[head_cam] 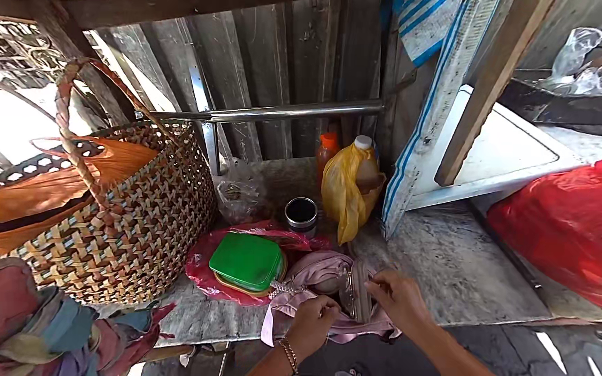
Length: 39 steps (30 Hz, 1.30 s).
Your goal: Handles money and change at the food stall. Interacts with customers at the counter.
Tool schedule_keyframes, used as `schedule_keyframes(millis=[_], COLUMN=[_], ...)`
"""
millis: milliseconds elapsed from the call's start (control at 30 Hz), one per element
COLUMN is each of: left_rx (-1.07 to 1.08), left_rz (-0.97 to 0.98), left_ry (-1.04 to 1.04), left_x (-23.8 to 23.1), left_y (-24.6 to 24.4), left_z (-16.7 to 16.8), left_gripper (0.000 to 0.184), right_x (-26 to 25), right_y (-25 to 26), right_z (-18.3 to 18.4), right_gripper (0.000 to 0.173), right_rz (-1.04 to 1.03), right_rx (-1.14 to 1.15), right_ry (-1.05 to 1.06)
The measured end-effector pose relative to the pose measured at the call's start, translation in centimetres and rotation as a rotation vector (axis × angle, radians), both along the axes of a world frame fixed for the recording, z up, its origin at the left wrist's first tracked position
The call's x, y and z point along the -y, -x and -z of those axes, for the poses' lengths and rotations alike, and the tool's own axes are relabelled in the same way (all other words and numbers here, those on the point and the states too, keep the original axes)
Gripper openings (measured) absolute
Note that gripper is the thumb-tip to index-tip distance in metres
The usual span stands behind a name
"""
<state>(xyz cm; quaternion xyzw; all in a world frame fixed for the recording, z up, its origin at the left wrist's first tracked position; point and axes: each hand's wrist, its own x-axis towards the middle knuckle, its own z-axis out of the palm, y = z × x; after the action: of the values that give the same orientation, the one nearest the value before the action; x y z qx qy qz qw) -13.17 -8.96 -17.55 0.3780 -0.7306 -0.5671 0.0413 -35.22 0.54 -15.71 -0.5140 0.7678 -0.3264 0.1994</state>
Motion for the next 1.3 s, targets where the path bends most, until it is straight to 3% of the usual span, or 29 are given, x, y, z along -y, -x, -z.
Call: schedule_keyframes(millis=[133, 300, 367, 533, 633, 733, 900, 1167, 1300], left_rx=[-0.003, -0.059, -0.094, -0.070, -0.004, 0.064, 0.100, 0.174, 0.210], left_rz=[-0.063, 0.000, 0.021, -0.068, -0.166, -0.092, -0.110, -0.118, -0.069], left_ry=[-0.110, -0.106, -0.131, -0.220, -0.258, -0.227, -0.147, -0.100, -0.033], left_x=[-0.4, -0.4, -0.4, -0.5, -0.5, -0.4, -0.2, 0.1, 1.2], left_y=[1.5, 2.8, 3.2, 3.8, 3.9, 4.1, 4.7, 6.1, 5.6], left_z=[0.2, 0.6, 0.4, 0.1, 0.0, -0.1, -0.5, -0.3, -0.7], left_gripper=[0.032, 0.026, 0.024, 0.028, 0.062, 0.086, 0.081, 0.084, 0.073], right_x=[-0.2, 1.9, 2.3, 2.3, 2.4, 2.8, 3.1, 1.6, 0.1], right_y=[-1.7, -3.9, -3.9, -2.1, -1.6, -2.3, -2.6, -0.5, -0.4], right_z=[-1.0, -4.9, -5.4, -3.9, -3.0, -3.3, -3.5, -1.5, -1.0], right_gripper=[0.034, 0.041, 0.041, 0.037, 0.037, 0.038, 0.040, 0.033, 0.037], right_rz=[-0.148, -0.187, -0.167, -0.123, -0.049, 0.010, 0.034, 0.224, 0.244], right_rx=[-0.118, -0.231, -0.263, -0.115, -0.002, -0.014, -0.006, 0.494, 0.236], right_ry=[-0.073, -0.599, -0.678, -0.615, -0.549, -0.584, -0.617, -0.464, -0.349])
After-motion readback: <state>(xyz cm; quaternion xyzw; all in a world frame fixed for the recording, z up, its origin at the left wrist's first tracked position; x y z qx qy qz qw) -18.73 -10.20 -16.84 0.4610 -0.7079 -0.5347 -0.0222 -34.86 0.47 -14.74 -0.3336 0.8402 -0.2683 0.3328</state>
